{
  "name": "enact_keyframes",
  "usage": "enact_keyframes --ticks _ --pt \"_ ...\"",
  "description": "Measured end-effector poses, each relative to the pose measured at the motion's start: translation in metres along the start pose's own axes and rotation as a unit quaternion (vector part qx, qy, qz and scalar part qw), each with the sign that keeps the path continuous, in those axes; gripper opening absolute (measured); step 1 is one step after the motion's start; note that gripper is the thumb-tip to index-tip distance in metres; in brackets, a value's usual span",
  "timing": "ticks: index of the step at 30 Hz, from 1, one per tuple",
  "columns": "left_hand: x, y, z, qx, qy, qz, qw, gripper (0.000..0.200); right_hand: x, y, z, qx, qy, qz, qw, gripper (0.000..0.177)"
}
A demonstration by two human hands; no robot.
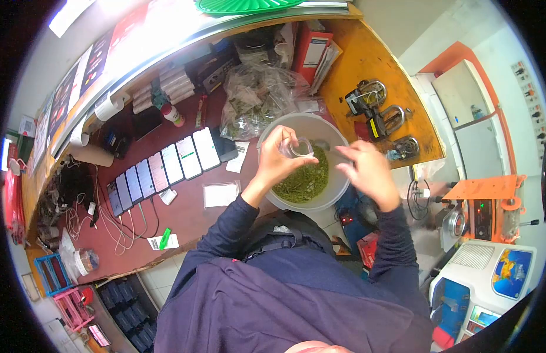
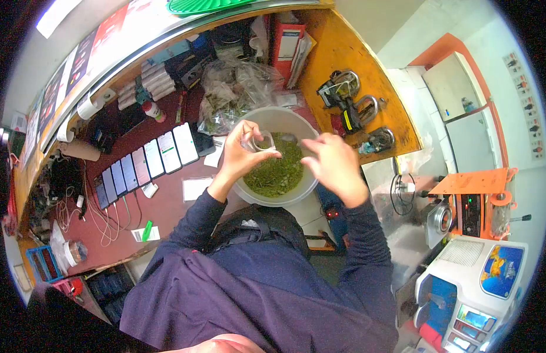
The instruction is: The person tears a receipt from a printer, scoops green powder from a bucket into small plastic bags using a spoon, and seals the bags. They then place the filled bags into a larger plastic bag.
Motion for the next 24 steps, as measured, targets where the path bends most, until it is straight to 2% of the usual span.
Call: enact_keyframes --ticks 1,3,4,6,7,9,14,16,17,19,24 --pt "0.002 0.001 -0.002 -0.001 0.001 0.000 1.000 0.059 -0.010 0.010 0.004 0.022 -0.050 0.068 0.996 0.030" --pt "0.007 0.002 -0.006 -0.004 -0.036 -0.026 0.999 0.058 -0.027 0.039 0.005 0.062 -0.005 0.283 0.957 0.025" --pt "0.007 0.001 -0.006 -0.002 -0.034 -0.025 0.999 0.058 -0.032 0.049 0.004 0.062 -0.008 0.284 0.957 0.025" --pt "0.007 -0.003 -0.005 0.059 -0.082 -0.238 0.966 0.049 -0.038 0.060 0.001 0.100 0.134 0.418 0.893 0.018" --pt "0.011 -0.007 -0.005 0.061 -0.081 -0.236 0.966 0.049 -0.039 0.060 0.000 0.099 0.132 0.420 0.892 0.018" --pt "0.020 -0.018 -0.007 0.093 -0.178 -0.268 0.942 0.045 -0.042 0.061 0.000 0.075 0.226 0.558 0.795 0.017" --pt "0.025 -0.029 -0.012 0.100 -0.187 -0.278 0.937 0.044 -0.060 0.056 0.005 0.118 0.209 0.583 0.776 0.015" --pt "0.028 -0.032 -0.013 0.110 -0.191 -0.268 0.938 0.045 -0.059 0.055 0.006 0.114 0.183 0.541 0.813 0.016" --pt "0.028 -0.034 -0.013 0.112 -0.190 -0.267 0.938 0.045 -0.059 0.052 0.006 0.113 0.181 0.542 0.813 0.016" --pt "0.027 -0.040 -0.014 0.093 -0.150 -0.270 0.946 0.046 -0.063 0.044 0.007 0.123 0.124 0.445 0.879 0.013" --pt "0.041 -0.042 -0.015 0.119 -0.139 -0.272 0.945 0.050 -0.068 0.044 0.013 0.125 0.094 0.470 0.869 0.009"
Point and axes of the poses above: each hand's wrist, its own z-axis towards the middle knuckle, its own y-axis out of the palm, x = y × z, the point moved 1 cm from there along z, towards the middle knuckle, and after that the axes turned 14 degrees about x, right-handed, at the moved point
